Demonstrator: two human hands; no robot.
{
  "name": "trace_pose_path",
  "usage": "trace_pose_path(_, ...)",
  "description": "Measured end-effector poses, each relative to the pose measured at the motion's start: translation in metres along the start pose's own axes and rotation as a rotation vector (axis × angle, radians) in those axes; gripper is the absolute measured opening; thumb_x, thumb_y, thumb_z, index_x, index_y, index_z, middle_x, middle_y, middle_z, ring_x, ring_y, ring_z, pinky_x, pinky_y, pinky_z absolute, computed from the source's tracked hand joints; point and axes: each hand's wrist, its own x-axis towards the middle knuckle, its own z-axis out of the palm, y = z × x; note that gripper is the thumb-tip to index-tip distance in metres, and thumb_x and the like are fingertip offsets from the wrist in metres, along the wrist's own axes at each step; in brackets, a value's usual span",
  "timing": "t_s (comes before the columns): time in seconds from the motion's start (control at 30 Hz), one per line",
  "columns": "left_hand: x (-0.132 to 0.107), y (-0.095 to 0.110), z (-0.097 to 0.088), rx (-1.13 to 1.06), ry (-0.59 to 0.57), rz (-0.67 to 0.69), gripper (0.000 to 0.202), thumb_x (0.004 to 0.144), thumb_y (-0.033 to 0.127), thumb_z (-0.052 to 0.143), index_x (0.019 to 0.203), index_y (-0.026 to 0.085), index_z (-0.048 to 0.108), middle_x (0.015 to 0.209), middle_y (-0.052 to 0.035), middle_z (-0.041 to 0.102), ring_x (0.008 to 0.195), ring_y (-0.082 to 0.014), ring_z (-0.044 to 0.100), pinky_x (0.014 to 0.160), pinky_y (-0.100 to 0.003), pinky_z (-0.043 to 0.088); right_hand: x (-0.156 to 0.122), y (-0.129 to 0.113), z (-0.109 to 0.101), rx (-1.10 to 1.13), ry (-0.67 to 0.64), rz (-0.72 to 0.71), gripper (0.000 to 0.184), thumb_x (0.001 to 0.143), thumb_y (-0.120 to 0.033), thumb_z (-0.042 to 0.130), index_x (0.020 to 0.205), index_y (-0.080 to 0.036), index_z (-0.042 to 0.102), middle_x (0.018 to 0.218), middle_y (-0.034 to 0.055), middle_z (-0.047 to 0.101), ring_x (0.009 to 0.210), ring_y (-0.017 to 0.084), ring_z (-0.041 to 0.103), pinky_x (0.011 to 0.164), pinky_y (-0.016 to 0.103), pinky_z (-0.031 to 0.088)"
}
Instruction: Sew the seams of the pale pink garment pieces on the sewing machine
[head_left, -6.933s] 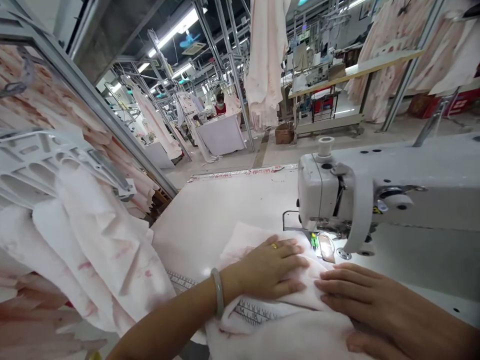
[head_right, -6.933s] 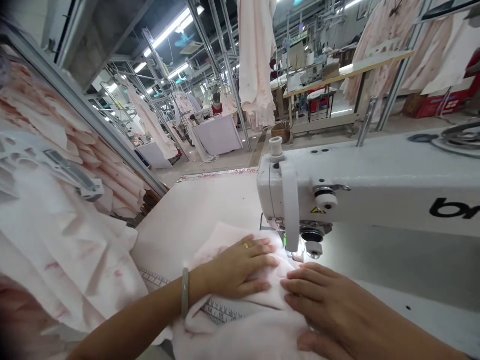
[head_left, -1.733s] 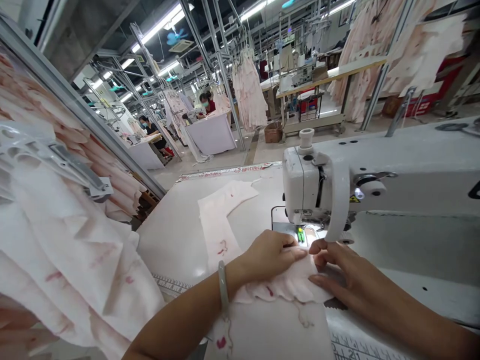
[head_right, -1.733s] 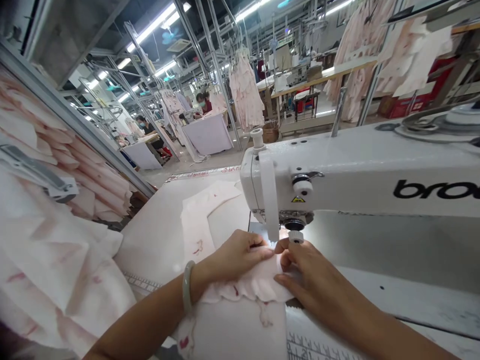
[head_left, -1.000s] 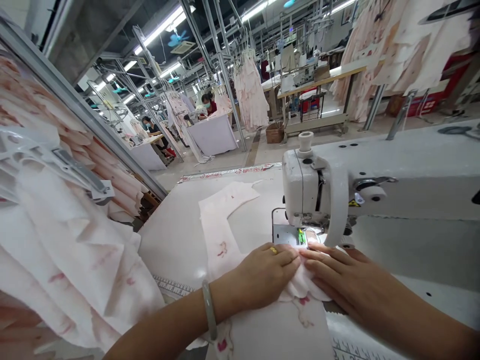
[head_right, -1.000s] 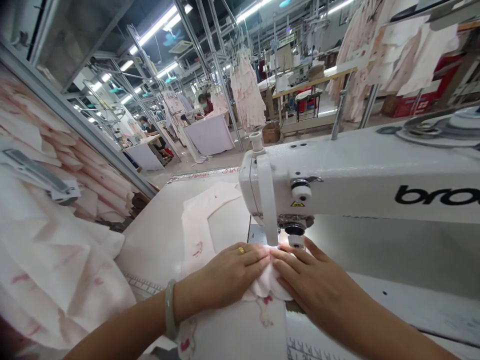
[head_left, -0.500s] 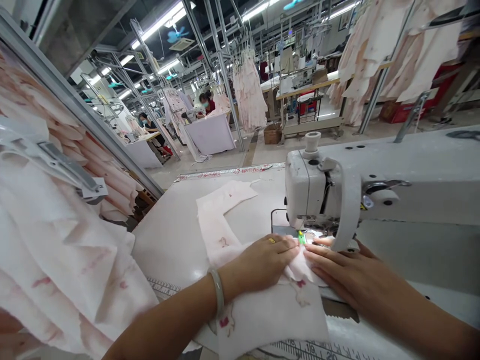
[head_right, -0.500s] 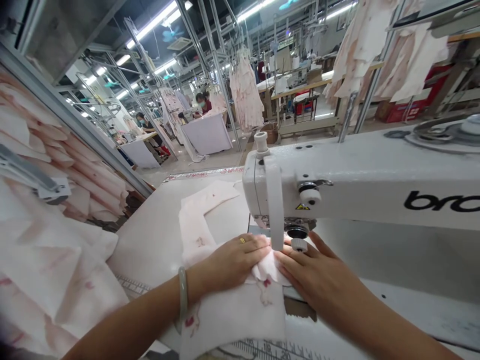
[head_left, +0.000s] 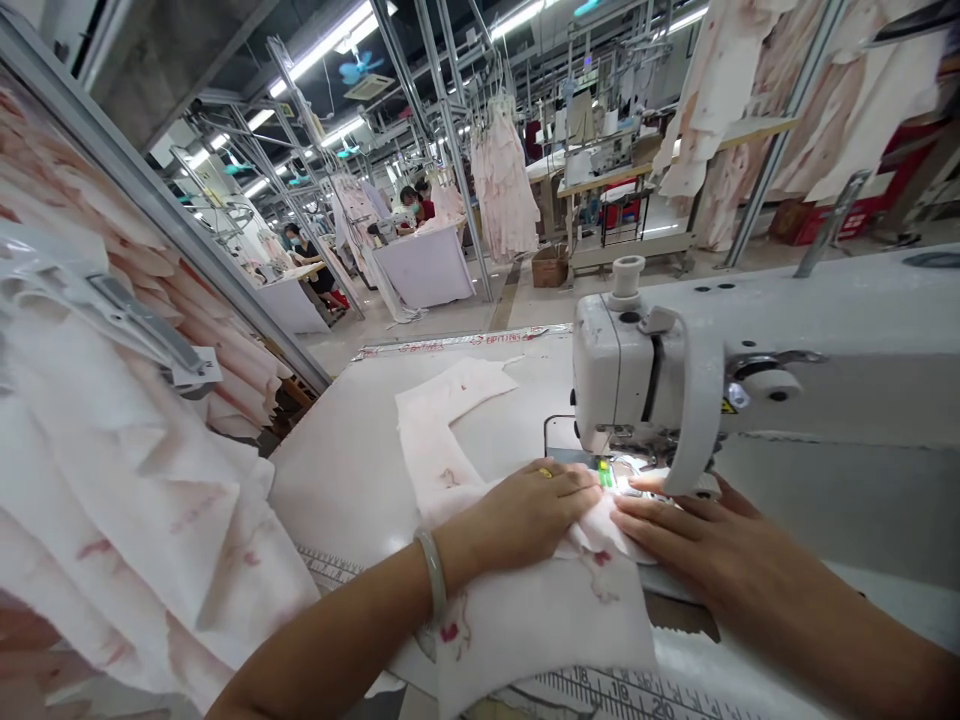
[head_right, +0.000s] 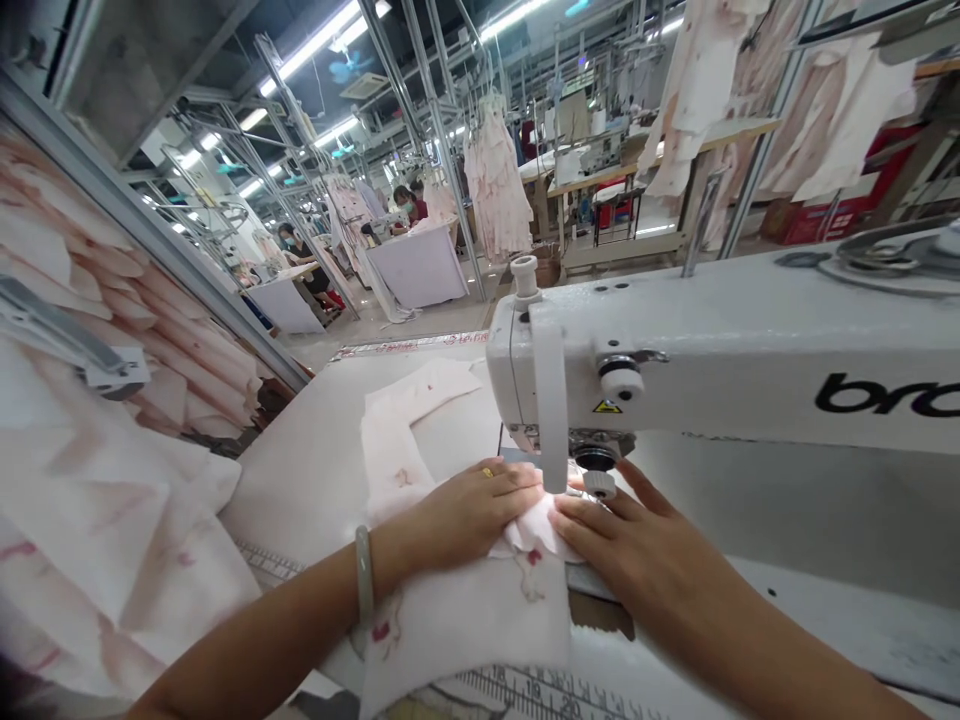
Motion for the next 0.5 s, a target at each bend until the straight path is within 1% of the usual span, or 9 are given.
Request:
trace_pose_path(0.1,-0.003,-0.002,-0.001,0.029,0.034,0.093,0.031,0.115,0.024,0.057,0.140,0.013,0.071,0.144,-0.0187,0.074,0.139,-0.0260,0.068,0.122,-0.043,0.055,-0.005,0.003,0.006,-0.022,0.002,0.000,0.054,0.101,-0.009,0.051,0.144,-0.036,0.069,0.129,0.0015,0.082,0.101,0.026,0.079,0.121,0.050,0.046)
trace_pose_path(0.2,-0.005,-0.004,0.000,0.025,0.059,0.187,0.028,0.116,0.018,0.053,0.132,0.015,0.076,0.137,-0.0132,0.079,0.135,-0.0223,0.071,0.122,-0.038,0.055,-0.007,0.004,0.011,-0.041,0.036,-0.022,0.060,0.102,-0.007,0.048,0.151,-0.037,0.066,0.124,0.0008,0.083,0.100,0.025,0.078,0.124,0.050,0.043)
trace_pose_path(0.3,-0.002,-0.009,0.001,0.024,0.060,0.222,0.027,0.115,0.015,0.054,0.129,0.014,0.077,0.134,-0.0122,0.080,0.132,-0.0221,0.073,0.121,-0.037,0.057,-0.006,0.003,0.012,-0.064,0.059,-0.010,0.062,0.103,-0.005,0.045,0.152,-0.037,0.064,0.121,0.0002,0.083,0.102,0.024,0.078,0.129,0.051,0.037)
trace_pose_path(0.33,0.000,-0.011,0.001,0.028,0.054,0.220,0.027,0.114,0.013,0.054,0.129,0.014,0.077,0.134,-0.0123,0.080,0.132,-0.0220,0.073,0.121,-0.037,0.057,-0.004,0.002,0.011,-0.079,0.070,-0.001,0.060,0.104,-0.005,0.044,0.151,-0.036,0.065,0.120,0.0004,0.083,0.103,0.024,0.078,0.132,0.051,0.031)
trace_pose_path(0.43,0.007,-0.019,0.000,0.037,0.035,0.198,0.029,0.115,0.012,0.051,0.131,0.013,0.075,0.131,-0.0131,0.081,0.133,-0.0218,0.072,0.122,-0.036,0.056,0.003,0.000,0.005,-0.132,0.112,0.002,0.049,0.107,-0.007,0.042,0.144,-0.028,0.067,0.107,0.0008,0.083,0.099,0.022,0.077,0.139,0.045,0.006)
trace_pose_path(0.47,0.009,-0.021,-0.001,0.038,0.035,0.190,0.029,0.116,0.013,0.050,0.131,0.011,0.075,0.129,-0.0137,0.081,0.133,-0.0221,0.072,0.122,-0.036,0.056,0.006,-0.001,0.003,-0.141,0.124,-0.007,0.046,0.107,-0.007,0.042,0.140,-0.027,0.068,0.101,0.0002,0.082,0.095,0.022,0.077,0.139,0.043,0.000)
trace_pose_path(0.5,0.010,-0.022,-0.001,0.038,0.039,0.183,0.029,0.116,0.014,0.049,0.130,0.010,0.075,0.127,-0.0144,0.081,0.133,-0.0222,0.072,0.122,-0.036,0.055,0.008,-0.001,0.000,-0.144,0.131,-0.016,0.044,0.108,-0.007,0.042,0.135,-0.027,0.070,0.096,-0.0005,0.081,0.092,0.022,0.077,0.139,0.041,-0.002)
